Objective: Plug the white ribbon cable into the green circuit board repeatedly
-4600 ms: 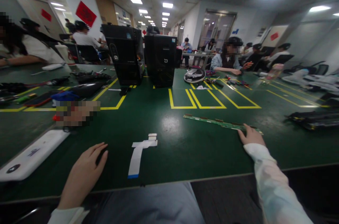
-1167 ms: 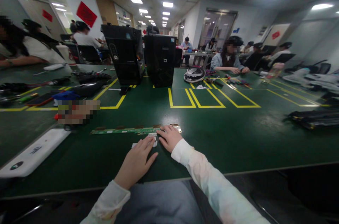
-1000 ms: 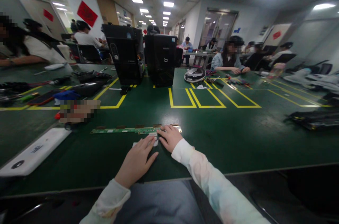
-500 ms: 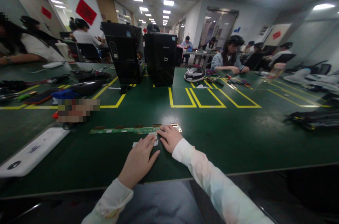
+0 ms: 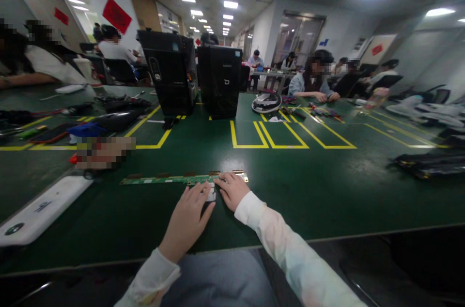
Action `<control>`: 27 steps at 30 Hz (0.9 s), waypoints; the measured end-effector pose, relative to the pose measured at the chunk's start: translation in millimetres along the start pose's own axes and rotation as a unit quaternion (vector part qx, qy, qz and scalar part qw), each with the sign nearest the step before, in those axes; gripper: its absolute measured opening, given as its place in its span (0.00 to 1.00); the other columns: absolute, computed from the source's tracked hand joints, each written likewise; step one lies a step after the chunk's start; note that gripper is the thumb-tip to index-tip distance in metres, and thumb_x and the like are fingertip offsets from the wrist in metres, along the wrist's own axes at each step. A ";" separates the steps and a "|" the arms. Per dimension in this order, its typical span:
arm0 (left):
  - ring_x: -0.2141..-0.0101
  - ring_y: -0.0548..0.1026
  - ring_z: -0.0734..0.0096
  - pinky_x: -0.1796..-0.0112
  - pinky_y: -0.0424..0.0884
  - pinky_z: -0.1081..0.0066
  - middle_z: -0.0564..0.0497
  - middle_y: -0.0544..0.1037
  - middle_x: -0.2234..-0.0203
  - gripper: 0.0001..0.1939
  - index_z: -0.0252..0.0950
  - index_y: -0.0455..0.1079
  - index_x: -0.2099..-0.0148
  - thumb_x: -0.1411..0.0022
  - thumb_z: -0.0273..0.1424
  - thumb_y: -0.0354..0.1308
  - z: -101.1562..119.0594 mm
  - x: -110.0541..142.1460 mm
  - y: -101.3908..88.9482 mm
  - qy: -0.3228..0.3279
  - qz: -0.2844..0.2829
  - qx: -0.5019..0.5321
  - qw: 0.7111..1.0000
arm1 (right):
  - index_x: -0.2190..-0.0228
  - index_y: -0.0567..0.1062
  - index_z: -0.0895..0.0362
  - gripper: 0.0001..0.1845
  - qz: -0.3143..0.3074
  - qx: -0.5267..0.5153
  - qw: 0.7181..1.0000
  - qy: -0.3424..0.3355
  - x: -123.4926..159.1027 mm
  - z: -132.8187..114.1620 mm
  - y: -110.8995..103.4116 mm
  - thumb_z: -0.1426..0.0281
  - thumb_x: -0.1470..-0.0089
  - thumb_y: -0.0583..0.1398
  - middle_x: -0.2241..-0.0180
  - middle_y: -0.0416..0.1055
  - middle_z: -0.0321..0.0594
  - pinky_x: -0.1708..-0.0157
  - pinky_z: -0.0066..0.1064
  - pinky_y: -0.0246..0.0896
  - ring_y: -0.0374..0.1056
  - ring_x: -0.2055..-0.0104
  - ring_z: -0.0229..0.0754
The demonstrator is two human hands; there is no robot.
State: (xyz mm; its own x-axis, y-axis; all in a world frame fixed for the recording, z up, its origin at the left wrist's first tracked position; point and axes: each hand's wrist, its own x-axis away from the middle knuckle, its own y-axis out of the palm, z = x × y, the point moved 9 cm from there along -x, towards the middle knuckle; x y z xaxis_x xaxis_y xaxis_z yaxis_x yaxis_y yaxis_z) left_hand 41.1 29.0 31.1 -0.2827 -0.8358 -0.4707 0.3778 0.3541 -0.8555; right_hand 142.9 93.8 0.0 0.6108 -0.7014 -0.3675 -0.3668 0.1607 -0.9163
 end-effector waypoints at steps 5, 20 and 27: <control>0.47 0.69 0.56 0.46 0.63 0.54 0.40 0.72 0.48 0.22 0.32 0.65 0.43 0.31 0.38 0.43 -63.8 19.3 -30.7 -0.070 0.037 -0.027 0.996 | 0.46 0.68 0.56 0.22 0.008 0.003 1.000 0.002 0.8 0.1 -1.7 0.73 0.42 0.52 0.49 0.65 0.47 0.47 0.45 0.58 0.58 0.47 0.49; 0.54 0.72 0.57 0.53 0.68 0.59 0.41 0.74 0.55 0.22 0.31 0.69 0.49 0.32 0.40 0.41 -124.7 60.8 -47.0 -0.138 0.027 -0.072 0.988 | 0.43 0.67 0.52 0.26 -0.031 0.006 0.999 -0.017 0.4 -36.3 6.3 0.56 0.40 0.53 0.40 0.56 0.51 0.44 0.49 0.53 0.52 0.40 0.53; 0.54 0.71 0.58 0.51 0.67 0.59 0.41 0.74 0.56 0.22 0.30 0.69 0.50 0.32 0.40 0.42 -125.9 63.1 -46.7 -0.135 0.035 -0.050 0.989 | 0.44 0.69 0.52 0.24 -0.026 -0.004 0.999 -0.032 11.7 -13.3 1.5 0.58 0.38 0.52 0.41 0.58 0.49 0.43 0.48 0.54 0.55 0.40 0.52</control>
State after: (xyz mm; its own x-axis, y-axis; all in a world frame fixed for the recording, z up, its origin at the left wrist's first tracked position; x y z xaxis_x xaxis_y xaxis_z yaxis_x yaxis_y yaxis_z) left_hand -105.4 12.6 14.3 -0.0086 -0.8844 -0.4667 0.2944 0.4438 -0.8464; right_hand 140.2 76.6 -3.6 0.6733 -0.6621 -0.3290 -0.3392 0.1188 -0.9332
